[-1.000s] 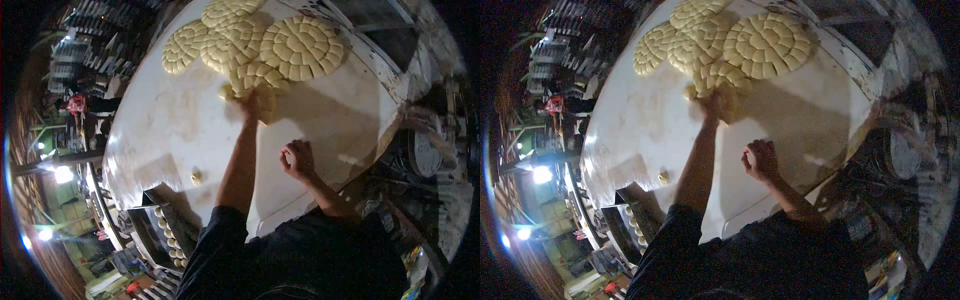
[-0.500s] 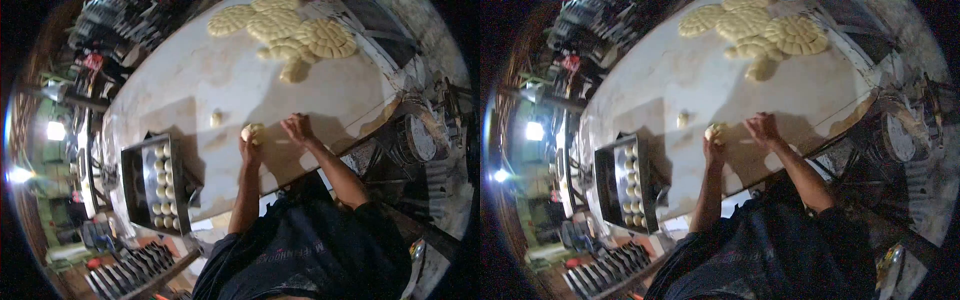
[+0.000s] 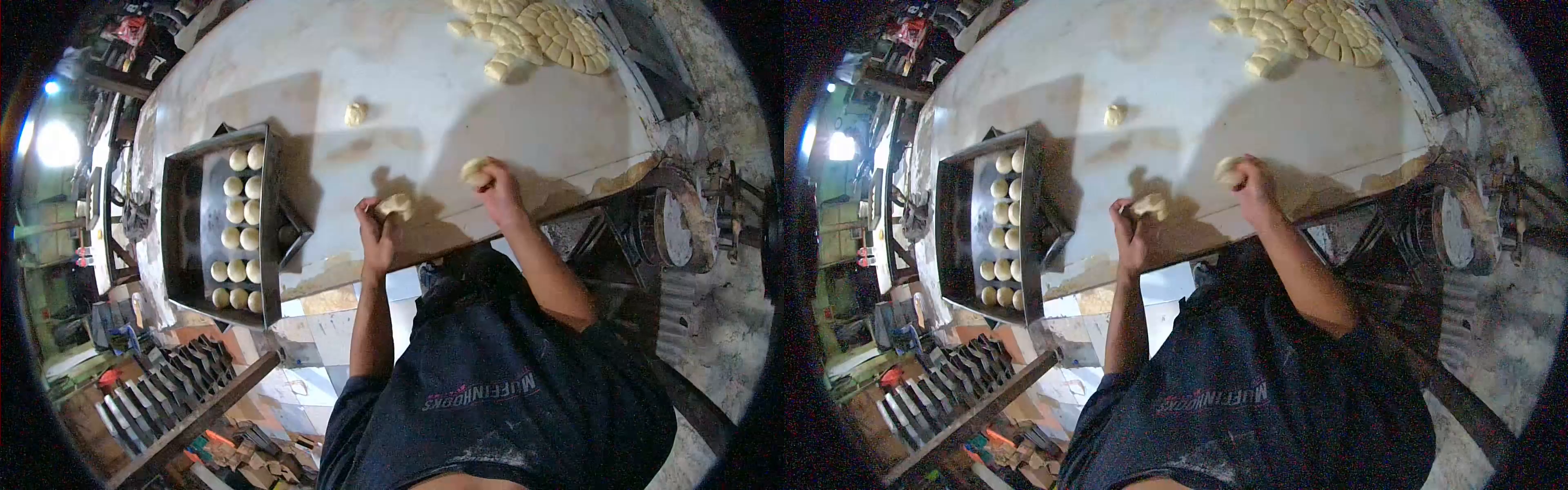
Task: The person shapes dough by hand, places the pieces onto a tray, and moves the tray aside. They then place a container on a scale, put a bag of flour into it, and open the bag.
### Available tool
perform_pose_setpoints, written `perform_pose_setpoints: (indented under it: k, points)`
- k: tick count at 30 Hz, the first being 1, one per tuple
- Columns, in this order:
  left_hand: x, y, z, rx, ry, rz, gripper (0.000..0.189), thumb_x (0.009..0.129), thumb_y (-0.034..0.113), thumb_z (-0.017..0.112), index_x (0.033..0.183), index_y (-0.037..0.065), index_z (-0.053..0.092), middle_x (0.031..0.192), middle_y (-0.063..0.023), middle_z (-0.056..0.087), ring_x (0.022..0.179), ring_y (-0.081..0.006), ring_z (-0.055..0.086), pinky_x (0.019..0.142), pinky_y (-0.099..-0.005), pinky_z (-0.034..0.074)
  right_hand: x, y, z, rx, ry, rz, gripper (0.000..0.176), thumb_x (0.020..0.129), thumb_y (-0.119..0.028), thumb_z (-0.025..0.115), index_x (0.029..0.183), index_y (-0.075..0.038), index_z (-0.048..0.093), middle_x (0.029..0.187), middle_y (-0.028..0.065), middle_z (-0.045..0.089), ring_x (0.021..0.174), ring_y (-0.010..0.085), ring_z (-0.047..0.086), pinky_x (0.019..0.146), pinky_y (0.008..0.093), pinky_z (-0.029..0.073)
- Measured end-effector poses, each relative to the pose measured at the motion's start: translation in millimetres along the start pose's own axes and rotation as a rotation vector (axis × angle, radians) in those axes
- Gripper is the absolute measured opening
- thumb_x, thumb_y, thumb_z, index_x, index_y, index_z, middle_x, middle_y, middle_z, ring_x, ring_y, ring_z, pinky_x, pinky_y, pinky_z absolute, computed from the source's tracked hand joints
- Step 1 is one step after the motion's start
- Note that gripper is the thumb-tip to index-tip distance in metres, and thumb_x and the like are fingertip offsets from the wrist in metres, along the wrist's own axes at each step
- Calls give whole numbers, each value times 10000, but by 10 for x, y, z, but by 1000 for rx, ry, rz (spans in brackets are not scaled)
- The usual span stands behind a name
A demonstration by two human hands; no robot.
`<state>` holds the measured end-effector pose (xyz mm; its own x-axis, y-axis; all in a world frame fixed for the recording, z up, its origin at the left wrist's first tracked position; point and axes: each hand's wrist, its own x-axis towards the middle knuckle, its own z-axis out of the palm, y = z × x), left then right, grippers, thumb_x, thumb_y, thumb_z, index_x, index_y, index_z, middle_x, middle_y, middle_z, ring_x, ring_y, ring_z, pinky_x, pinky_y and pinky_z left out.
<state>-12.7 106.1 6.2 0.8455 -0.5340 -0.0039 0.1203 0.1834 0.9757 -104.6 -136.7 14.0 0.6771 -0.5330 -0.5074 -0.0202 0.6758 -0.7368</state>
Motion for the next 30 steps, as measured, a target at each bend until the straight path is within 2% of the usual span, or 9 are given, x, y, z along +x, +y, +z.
perform_pose_setpoints:
  k: [2, 6, 8, 15, 18, 22, 23, 27, 30]
  points:
    - [-32, -131, -134, 103, 58, 88, 357, 878, -35, 519, 1185, 49, 358, 1152, -143, 491, 1019, -246, 500, 863, -351, 431, 108, -255, -218, 5, 182, -217, 280, 824, -159, 562, 1081, -63, 507, 1026, 61, 522, 923, 169, 517, 735, 323, 441]
    - [321, -3, -304, 1323, -210, 274, 501, 732, 307, 748, 1123, 80, 532, 1124, -146, 497, 1041, -362, 434, 902, -495, 341, 368, -624, -944, -441, 203, -497, 229, 824, -258, 569, 931, -58, 534, 977, 90, 542, 861, 228, 520, 745, 380, 431]
    - [649, 162, -167, 1444, -176, 284, 497, 668, 385, 797, 1024, 100, 597, 1073, -141, 528, 1022, -353, 439, 883, -499, 353, 440, -789, -1191, -1657, -306, -1031, 298, 817, -317, 581, 896, -40, 504, 950, 154, 499, 914, 316, 476, 818, 469, 391]
    - [1280, -284, 718, 1182, 139, 336, 560, 680, 387, 801, 1056, 44, 569, 978, -150, 566, 911, -361, 504, 840, -474, 409, 1014, -726, -273, -1372, -307, -1042, 310, 785, -283, 599, 851, 4, 502, 928, 218, 465, 933, 419, 449, 908, 556, 351]
    - [649, -760, 849, 1237, 189, 217, 530, 768, 320, 728, 1175, 31, 549, 1184, -216, 553, 1059, -405, 509, 950, -504, 406, 664, -263, -385, -1412, -568, -973, 313, 807, -212, 566, 939, 71, 577, 995, 254, 568, 1061, 470, 487, 1034, 622, 295]
    - [250, -482, 141, 1544, -199, 312, 307, 828, 159, 613, 1117, 64, 580, 1096, -143, 597, 1100, -337, 510, 978, -499, 374, 827, -836, -957, -1678, -1047, -1162, 137, 733, -159, 608, 767, -26, 606, 876, 163, 563, 987, 366, 522, 1018, 563, 352]
    - [301, -468, -76, 1774, -210, 202, 291, 811, 163, 630, 1086, 76, 594, 1071, -130, 606, 1072, -322, 523, 961, -498, 385, 1008, -881, -999, -1476, -917, -1092, 138, 750, -150, 608, 774, -20, 569, 888, 177, 535, 978, 389, 506, 1014, 571, 342]
    - [1302, -255, 63, 1104, 390, 239, 310, 732, 230, 737, 968, 80, 603, 985, -104, 613, 1000, -335, 534, 862, -423, 420, 1276, -1058, -149, -1458, -596, -1077, 189, 782, -160, 588, 837, 11, 530, 904, 214, 511, 933, 424, 500, 1006, 594, 325]
    - [1459, -32, 739, 1062, 417, 55, 324, 721, 243, 751, 951, 74, 598, 976, -143, 601, 960, -346, 548, 879, -442, 432, 1164, -642, 143, -1394, -544, -1089, 175, 768, -140, 577, 830, 14, 520, 891, 217, 505, 931, 421, 492, 1001, 588, 325]
